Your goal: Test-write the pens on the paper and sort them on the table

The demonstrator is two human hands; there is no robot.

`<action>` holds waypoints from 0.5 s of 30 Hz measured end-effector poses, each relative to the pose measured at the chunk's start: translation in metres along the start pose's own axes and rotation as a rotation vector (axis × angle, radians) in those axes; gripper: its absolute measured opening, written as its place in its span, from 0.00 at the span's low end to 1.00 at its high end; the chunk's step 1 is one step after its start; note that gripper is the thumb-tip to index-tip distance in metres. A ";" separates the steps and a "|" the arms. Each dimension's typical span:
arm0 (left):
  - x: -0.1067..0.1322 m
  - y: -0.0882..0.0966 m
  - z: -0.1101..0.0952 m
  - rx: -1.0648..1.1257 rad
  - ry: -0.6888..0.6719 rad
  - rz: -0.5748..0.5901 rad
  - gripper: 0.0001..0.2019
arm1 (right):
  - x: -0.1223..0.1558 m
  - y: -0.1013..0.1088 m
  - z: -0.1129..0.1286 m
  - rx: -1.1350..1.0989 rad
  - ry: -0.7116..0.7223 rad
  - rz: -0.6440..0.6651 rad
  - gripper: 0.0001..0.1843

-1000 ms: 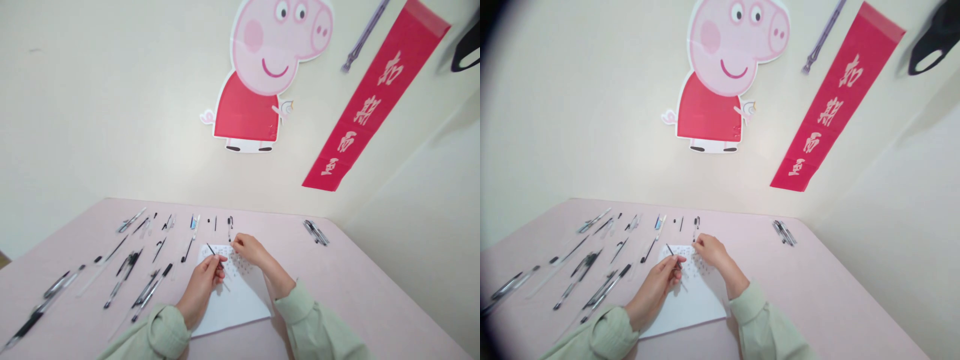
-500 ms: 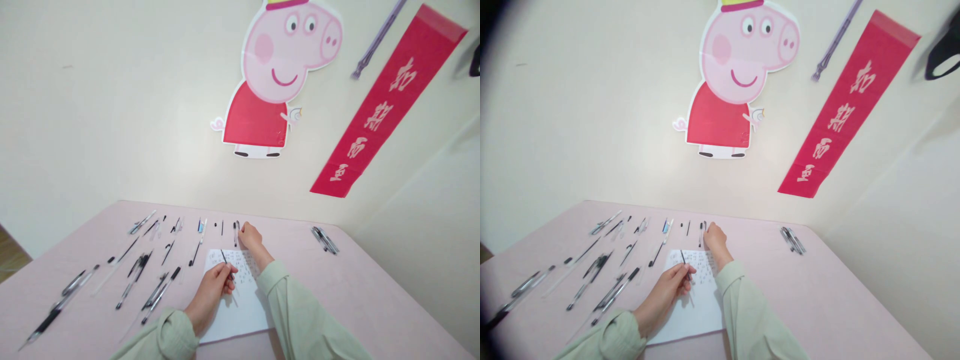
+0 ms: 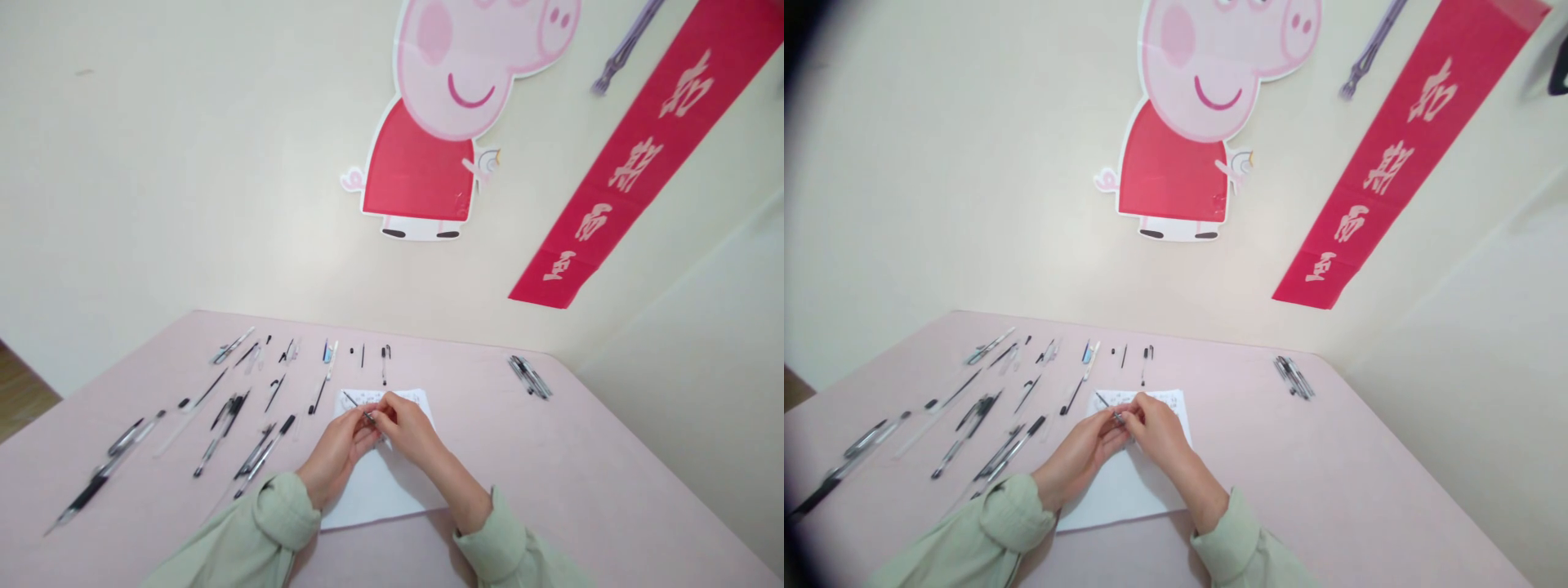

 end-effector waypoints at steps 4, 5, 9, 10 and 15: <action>0.002 -0.001 -0.003 -0.090 -0.007 0.016 0.12 | 0.010 -0.001 0.005 0.041 0.019 -0.048 0.05; 0.003 -0.002 -0.003 -0.120 -0.013 0.020 0.12 | 0.012 -0.001 0.007 0.070 0.025 -0.056 0.04; 0.001 -0.002 -0.001 -0.121 -0.023 0.041 0.12 | 0.015 -0.004 0.010 0.157 0.059 -0.074 0.03; 0.001 -0.001 0.000 -0.088 -0.022 0.032 0.11 | 0.015 -0.004 0.008 0.159 0.050 -0.080 0.04; -0.002 0.005 0.005 -0.012 -0.004 -0.029 0.08 | 0.010 -0.003 -0.012 0.086 -0.074 -0.082 0.13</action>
Point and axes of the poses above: each hand's wrist, its own x-axis away from the middle knuckle, its own y-axis out of the back of the hand, z = x × y, the point moved 7 cm from there along -x, towards the middle knuckle, and after that the axes turned 6 degrees about z, right-handed, at the moved point
